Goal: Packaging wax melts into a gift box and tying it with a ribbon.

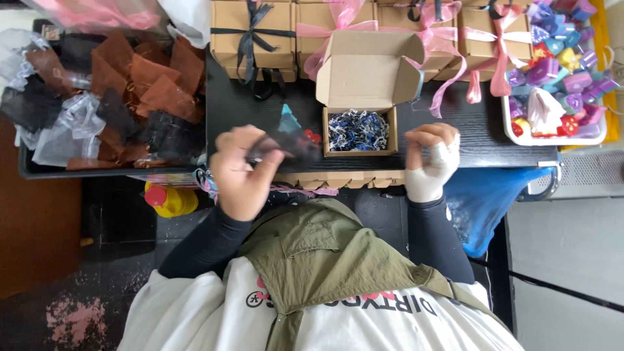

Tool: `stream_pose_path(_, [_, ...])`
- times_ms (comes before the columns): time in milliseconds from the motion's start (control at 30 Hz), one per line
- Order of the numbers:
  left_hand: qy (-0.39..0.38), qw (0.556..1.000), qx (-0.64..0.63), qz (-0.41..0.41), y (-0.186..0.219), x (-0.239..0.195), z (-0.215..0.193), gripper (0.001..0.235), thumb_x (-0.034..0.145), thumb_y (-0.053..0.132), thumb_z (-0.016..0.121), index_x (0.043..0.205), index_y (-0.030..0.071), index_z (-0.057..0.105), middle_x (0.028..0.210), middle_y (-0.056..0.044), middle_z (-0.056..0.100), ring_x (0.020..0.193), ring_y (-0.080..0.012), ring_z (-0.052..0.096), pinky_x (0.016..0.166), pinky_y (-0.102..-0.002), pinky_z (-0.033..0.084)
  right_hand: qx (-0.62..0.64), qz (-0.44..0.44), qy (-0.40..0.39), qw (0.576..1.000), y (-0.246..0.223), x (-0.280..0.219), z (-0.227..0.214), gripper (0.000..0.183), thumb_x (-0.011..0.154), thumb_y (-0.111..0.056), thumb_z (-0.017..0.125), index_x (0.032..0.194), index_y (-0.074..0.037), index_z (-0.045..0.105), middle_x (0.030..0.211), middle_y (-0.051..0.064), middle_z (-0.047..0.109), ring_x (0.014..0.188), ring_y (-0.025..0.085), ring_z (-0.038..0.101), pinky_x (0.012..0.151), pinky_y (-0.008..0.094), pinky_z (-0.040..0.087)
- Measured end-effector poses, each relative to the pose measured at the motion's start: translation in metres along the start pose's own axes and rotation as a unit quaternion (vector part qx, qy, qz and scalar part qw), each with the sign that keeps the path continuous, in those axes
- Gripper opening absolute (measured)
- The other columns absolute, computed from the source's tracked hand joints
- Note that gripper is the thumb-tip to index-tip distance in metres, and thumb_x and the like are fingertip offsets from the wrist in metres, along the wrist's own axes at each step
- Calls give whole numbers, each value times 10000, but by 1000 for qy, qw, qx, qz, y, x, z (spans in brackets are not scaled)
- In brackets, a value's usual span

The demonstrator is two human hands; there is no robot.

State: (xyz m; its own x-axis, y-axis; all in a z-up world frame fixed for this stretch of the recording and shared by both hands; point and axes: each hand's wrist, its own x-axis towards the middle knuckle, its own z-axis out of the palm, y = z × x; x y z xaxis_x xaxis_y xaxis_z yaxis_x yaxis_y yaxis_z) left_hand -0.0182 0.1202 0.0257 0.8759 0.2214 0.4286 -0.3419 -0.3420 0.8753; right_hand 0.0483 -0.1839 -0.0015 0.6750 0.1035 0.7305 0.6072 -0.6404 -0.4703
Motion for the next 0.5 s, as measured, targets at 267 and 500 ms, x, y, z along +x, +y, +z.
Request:
stream_pose_path(267, [-26,983,-180,23,-2,-13,47,217,913,139,825,948,68,623,1166,-64,691,1124,-202,641,996,-343,502,226,12,-163,961,-60,-3,15,319,740,-114,802,1001,-68,623,961,88,615,958,238,589,877,370,480])
stream_pose_path(500, [-13,991,-95,94,-3,-12,45,320,757,112,915,844,91,609,1063,-51,688,1082,-249,620,961,-395,468,561,278,-127,769,-65,-18,38,445,930,-121,869,1177,-106,500,1200,29,587,1116,126,561,1044,310,487])
